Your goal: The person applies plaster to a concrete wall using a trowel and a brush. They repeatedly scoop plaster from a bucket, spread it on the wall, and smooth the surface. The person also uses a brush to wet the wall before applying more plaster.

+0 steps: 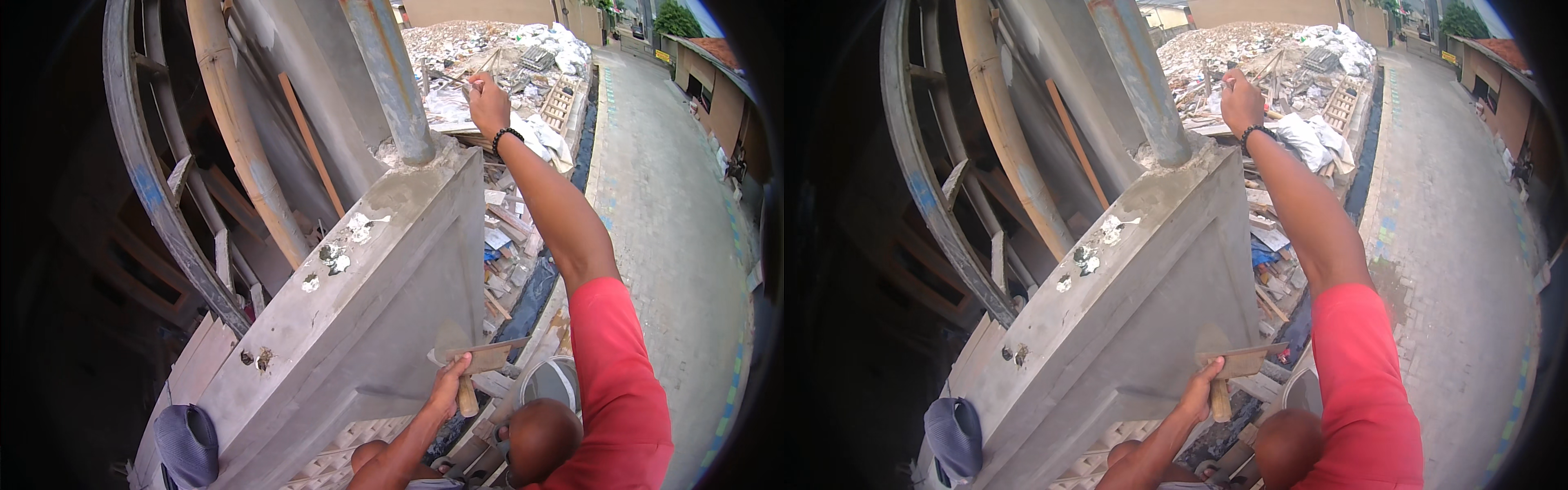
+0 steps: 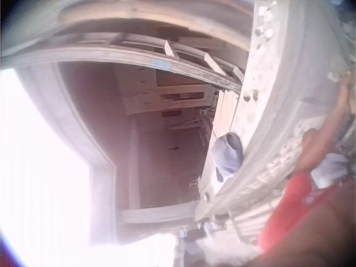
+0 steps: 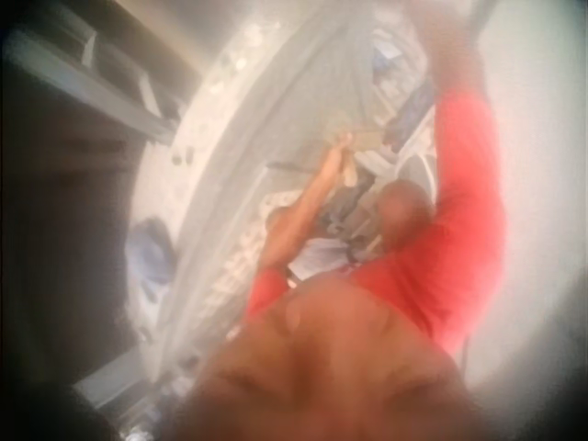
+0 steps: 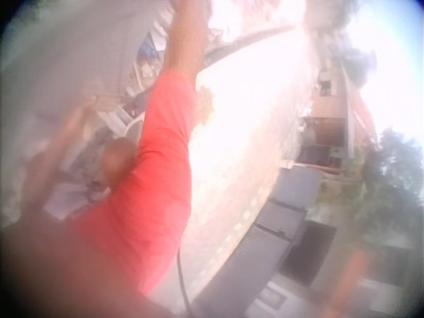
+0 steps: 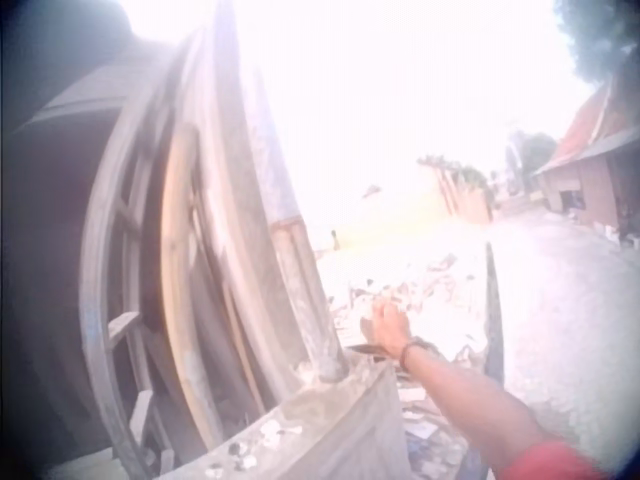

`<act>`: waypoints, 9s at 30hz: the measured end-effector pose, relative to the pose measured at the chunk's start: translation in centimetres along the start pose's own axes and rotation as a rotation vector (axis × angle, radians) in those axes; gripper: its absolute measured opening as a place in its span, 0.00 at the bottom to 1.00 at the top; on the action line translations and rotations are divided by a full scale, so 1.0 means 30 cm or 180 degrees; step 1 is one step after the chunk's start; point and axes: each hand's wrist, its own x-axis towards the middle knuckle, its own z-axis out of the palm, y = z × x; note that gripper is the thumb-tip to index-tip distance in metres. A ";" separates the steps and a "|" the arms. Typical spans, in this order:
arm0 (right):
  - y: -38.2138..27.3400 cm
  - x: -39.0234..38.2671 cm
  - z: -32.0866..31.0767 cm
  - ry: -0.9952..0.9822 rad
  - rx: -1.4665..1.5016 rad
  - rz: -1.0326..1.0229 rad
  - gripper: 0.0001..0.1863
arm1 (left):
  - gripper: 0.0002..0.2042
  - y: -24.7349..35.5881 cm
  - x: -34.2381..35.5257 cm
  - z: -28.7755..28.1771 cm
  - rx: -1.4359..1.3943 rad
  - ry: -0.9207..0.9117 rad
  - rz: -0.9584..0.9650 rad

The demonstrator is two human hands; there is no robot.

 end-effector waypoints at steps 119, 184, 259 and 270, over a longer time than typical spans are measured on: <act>-0.334 0.048 -0.256 -0.2282 -0.1642 -0.1784 0.09 | 0.25 0.055 0.027 -0.028 -0.0130 -0.0417 0.0317; -0.128 0.005 -0.201 -0.1555 0.1151 0.0674 0.08 | 0.25 0.033 0.051 0.022 0.0021 -0.0216 0.0138; -0.031 -1.074 -1.048 -0.4226 0.1435 0.3643 0.16 | 0.17 -0.027 0.065 0.114 -0.0581 -0.1139 0.0632; -0.023 -1.199 -0.977 -0.3363 0.2984 0.4528 0.16 | 0.13 -0.064 0.077 0.200 -0.0124 -0.1618 0.0283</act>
